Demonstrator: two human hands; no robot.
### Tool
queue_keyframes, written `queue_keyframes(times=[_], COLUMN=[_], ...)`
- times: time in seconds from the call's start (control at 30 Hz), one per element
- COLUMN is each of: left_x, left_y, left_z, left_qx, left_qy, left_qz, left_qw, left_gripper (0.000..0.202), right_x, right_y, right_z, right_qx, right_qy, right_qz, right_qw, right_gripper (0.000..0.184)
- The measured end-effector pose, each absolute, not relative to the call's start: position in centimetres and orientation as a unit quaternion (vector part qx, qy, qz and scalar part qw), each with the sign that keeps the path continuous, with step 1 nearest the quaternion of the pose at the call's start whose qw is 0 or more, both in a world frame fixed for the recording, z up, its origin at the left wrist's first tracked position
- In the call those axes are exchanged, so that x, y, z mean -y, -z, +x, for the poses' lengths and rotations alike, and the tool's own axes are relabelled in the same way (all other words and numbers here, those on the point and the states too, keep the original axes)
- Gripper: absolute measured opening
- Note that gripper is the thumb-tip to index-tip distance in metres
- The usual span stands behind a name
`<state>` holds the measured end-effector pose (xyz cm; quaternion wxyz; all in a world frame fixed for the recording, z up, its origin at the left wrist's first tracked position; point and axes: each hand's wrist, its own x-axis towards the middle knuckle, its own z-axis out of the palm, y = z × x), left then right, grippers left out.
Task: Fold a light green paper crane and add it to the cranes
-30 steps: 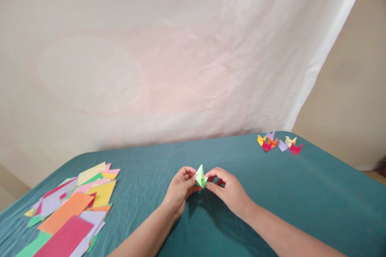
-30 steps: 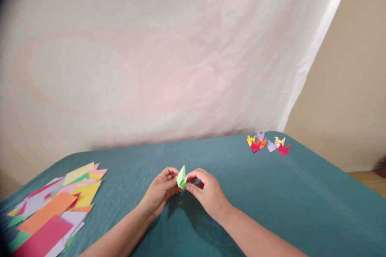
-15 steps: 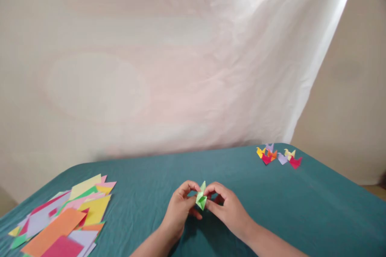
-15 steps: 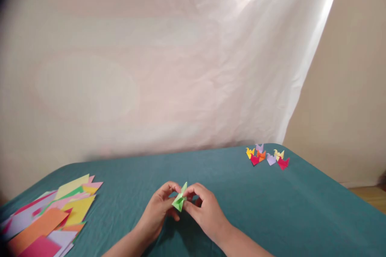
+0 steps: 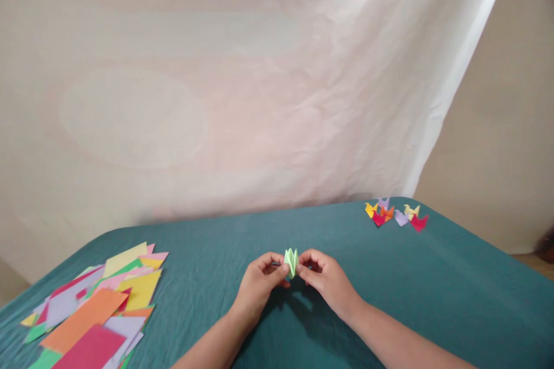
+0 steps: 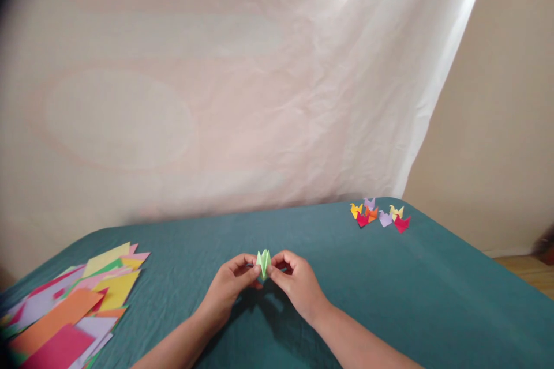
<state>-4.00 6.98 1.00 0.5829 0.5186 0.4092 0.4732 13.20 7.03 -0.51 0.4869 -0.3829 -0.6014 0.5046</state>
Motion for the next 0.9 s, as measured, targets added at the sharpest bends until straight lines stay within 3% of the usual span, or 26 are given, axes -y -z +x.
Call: queue_keyframes(times=[0.27, 0.43, 0.63, 0.9], left_x=[-7.3, -7.3, -7.3, -7.0], left_y=[-0.3, 0.2, 0.1, -0.6], left_z=[-3.9, -3.7, -3.6, -3.6], left_qx=[-0.407, -0.399, -0.417, -0.444], left_qy=[-0.483, -0.485, -0.478, -0.469], left_qz=[0.512, 0.517, 0.547, 0.579], left_qw=[0.582, 0.582, 0.546, 0.497], left_gripper=[0.023, 0.035, 0.023, 0.024], right_x=[-7.3, -7.4, -7.2, -6.7], right_y=[1.2, 1.5, 0.9, 0.2], right_z=[13.0, 12.6, 12.8, 12.9], right_qx=[0.595, 0.563, 0.596, 0.622], right_qy=[-0.512, -0.538, -0.515, -0.479], right_qz=[-0.378, -0.359, -0.373, -0.388], right_qw=[0.491, 0.515, 0.491, 0.484], right_gripper=[0.023, 0.03, 0.021, 0.019])
